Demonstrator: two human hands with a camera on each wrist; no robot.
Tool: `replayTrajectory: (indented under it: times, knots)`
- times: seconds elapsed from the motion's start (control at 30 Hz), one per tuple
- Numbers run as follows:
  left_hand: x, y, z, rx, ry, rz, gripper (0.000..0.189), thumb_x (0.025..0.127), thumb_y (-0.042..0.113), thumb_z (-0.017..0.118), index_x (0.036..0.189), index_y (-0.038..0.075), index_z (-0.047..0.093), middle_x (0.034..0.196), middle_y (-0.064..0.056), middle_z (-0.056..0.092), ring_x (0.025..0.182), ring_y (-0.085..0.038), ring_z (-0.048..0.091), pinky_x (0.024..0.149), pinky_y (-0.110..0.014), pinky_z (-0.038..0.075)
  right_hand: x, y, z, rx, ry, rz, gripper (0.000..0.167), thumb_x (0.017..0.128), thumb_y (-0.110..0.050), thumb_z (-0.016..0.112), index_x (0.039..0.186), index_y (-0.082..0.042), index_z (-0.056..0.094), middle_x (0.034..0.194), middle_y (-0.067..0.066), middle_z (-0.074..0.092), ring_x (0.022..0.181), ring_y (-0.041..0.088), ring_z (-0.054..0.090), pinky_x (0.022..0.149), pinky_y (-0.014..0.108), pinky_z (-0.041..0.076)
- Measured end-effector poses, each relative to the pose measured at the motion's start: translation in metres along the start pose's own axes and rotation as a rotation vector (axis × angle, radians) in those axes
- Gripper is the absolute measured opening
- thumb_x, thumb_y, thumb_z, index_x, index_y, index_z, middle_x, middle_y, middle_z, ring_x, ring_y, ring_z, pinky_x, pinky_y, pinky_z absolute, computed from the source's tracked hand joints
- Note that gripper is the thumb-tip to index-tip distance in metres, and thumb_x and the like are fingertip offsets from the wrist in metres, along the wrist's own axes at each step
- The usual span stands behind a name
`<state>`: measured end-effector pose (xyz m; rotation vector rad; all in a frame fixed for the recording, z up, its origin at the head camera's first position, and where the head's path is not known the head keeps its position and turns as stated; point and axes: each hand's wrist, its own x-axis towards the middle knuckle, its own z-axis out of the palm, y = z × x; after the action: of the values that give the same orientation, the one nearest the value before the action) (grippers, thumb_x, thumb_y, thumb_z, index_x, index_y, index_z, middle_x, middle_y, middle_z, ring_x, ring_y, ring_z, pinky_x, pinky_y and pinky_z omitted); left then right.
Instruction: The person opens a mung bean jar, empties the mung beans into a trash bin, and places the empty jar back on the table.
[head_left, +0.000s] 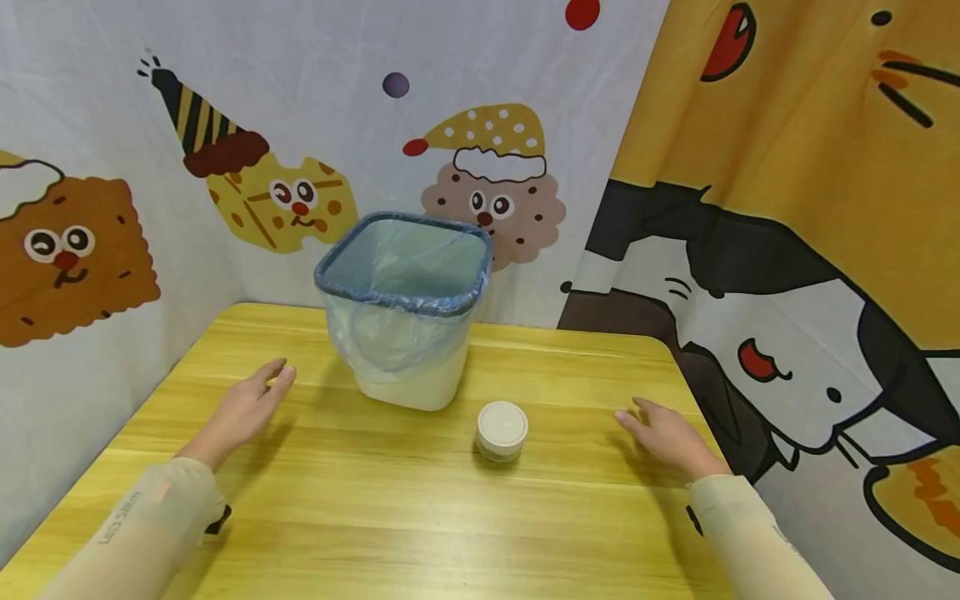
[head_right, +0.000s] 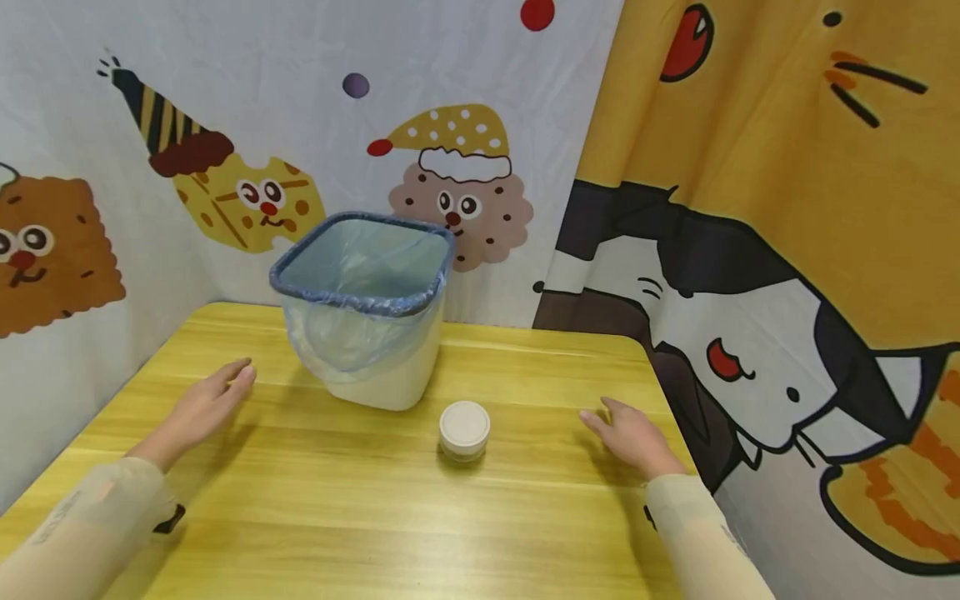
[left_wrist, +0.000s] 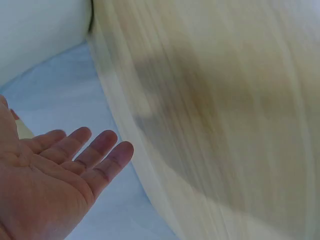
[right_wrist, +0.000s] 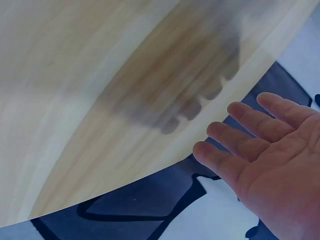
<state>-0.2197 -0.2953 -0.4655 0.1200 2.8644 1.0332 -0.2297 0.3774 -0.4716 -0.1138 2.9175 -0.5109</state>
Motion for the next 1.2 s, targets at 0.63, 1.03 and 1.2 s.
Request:
replayTrajectory:
  times: [0.63,1.03,1.2]
  knots:
    - [-0.013,0.030,0.025,-0.041,-0.036,0.059,0.079,0.116,0.053,0.026,0.160,-0.012,0.036,0.159,-0.038,0.044,0.148,-0.062,0.039,0.118,-0.074,0.036,-0.001,-0.072,0.015,0.112,-0.077,-0.161,0.083,0.105,-0.061,0.059,0.163,-0.004,0.043,0.162,0.026,0.050,0.149,0.051,0.048,0.119,0.068,0.041]
    - [-0.025,0.057,0.053,-0.063,-0.086,0.152,0.071,0.117,0.047,0.034,0.156,-0.011,0.045,0.156,-0.035,0.051,0.144,-0.056,0.050,0.116,-0.069,0.043,0.009,-0.131,0.052,0.252,-0.159,-0.296,0.114,0.083,-0.058,0.088,0.166,-0.003,0.033,0.153,0.019,0.060,0.145,0.038,0.056,0.121,0.060,0.044]
    - [-0.028,0.062,0.060,-0.086,-0.104,0.178,0.067,0.117,0.044,0.037,0.155,-0.011,0.047,0.154,-0.034,0.054,0.142,-0.054,0.053,0.115,-0.067,0.046,0.011,-0.142,0.066,0.288,-0.129,-0.310,0.117,0.079,-0.052,0.094,0.164,0.001,0.033,0.150,0.017,0.062,0.138,0.033,0.061,0.116,0.058,0.048]
